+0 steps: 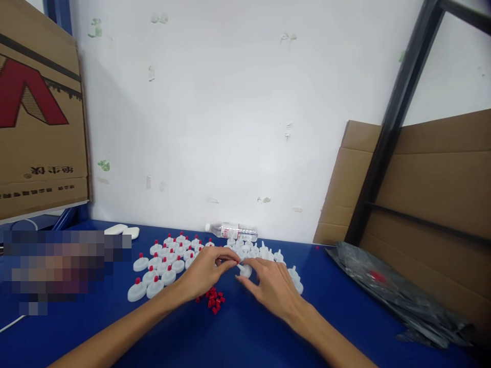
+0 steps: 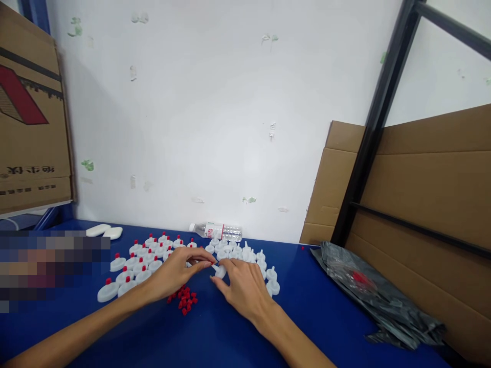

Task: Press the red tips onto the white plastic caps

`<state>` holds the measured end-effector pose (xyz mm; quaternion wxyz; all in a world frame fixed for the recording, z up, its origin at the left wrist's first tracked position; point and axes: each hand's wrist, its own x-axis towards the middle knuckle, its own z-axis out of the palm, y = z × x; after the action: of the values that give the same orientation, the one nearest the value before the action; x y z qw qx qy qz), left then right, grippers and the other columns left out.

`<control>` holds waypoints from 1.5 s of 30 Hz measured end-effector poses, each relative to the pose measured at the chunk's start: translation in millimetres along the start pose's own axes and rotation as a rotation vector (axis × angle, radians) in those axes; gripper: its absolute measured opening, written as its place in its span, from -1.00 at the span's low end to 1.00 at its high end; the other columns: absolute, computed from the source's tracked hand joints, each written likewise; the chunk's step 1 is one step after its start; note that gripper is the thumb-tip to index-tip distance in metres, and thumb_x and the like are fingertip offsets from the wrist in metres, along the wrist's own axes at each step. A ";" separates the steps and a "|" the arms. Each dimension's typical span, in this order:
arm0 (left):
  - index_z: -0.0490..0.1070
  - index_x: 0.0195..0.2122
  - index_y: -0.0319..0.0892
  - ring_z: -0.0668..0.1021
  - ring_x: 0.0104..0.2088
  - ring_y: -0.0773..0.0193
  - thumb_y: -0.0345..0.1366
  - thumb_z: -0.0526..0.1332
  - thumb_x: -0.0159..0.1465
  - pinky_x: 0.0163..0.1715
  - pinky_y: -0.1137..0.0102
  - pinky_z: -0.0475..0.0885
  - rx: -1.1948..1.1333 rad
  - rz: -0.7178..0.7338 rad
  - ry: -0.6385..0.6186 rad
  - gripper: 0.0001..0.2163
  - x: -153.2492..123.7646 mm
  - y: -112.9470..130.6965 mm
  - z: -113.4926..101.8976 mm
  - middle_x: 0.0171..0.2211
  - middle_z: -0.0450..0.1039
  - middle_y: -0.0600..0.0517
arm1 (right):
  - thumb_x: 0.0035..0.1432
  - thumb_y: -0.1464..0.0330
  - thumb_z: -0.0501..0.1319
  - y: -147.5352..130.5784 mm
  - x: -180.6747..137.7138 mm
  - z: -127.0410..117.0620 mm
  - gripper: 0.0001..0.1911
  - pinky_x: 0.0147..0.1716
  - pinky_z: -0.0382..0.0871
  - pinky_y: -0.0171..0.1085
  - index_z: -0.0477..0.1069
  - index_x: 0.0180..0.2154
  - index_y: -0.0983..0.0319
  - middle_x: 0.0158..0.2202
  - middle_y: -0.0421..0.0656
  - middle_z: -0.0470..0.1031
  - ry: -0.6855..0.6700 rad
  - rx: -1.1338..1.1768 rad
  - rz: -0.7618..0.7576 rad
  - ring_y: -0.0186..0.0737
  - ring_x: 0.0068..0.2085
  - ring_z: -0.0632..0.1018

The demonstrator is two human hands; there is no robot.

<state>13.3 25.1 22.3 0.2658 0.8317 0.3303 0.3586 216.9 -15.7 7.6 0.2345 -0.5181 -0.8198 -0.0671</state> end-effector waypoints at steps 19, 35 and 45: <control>0.50 -0.16 -0.12 0.53 -0.19 0.20 -0.17 0.03 0.43 -0.14 0.35 0.35 0.314 0.142 -0.069 -0.73 -1.2 -19.4 1.0 -0.22 0.53 0.00 | 0.37 0.15 0.08 -0.5 -4.2 2.8 -0.62 -0.26 0.45 -0.24 0.37 0.14 0.10 -0.03 -0.10 0.51 0.085 0.014 -0.097 -0.18 -0.21 0.60; 0.45 -0.36 -0.17 0.45 -0.38 0.28 -0.20 -0.03 0.43 -0.31 0.41 0.28 0.246 0.104 -0.114 -0.67 -6.4 -8.2 2.7 -0.40 0.46 0.03 | 0.40 0.17 0.05 5.8 -9.1 11.1 -0.59 -0.20 0.48 -0.26 0.31 0.19 0.13 -0.02 -0.03 0.50 0.152 0.031 -0.215 -0.19 -0.14 0.59; 0.53 -0.34 -0.15 0.50 -0.33 0.25 -0.14 0.05 0.39 -0.29 0.41 0.29 0.159 0.047 -0.039 -0.68 -0.8 2.1 -1.5 -0.35 0.54 0.03 | 0.37 0.12 0.08 4.2 -2.2 9.5 -0.59 -0.15 0.47 -0.26 0.35 0.15 0.10 0.00 -0.08 0.52 0.183 0.016 -0.182 -0.18 -0.07 0.57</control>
<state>12.5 23.4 24.3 0.1970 0.8644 0.3329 0.3211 218.3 -12.2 -2.3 0.3054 -0.4315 -0.8390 -0.1287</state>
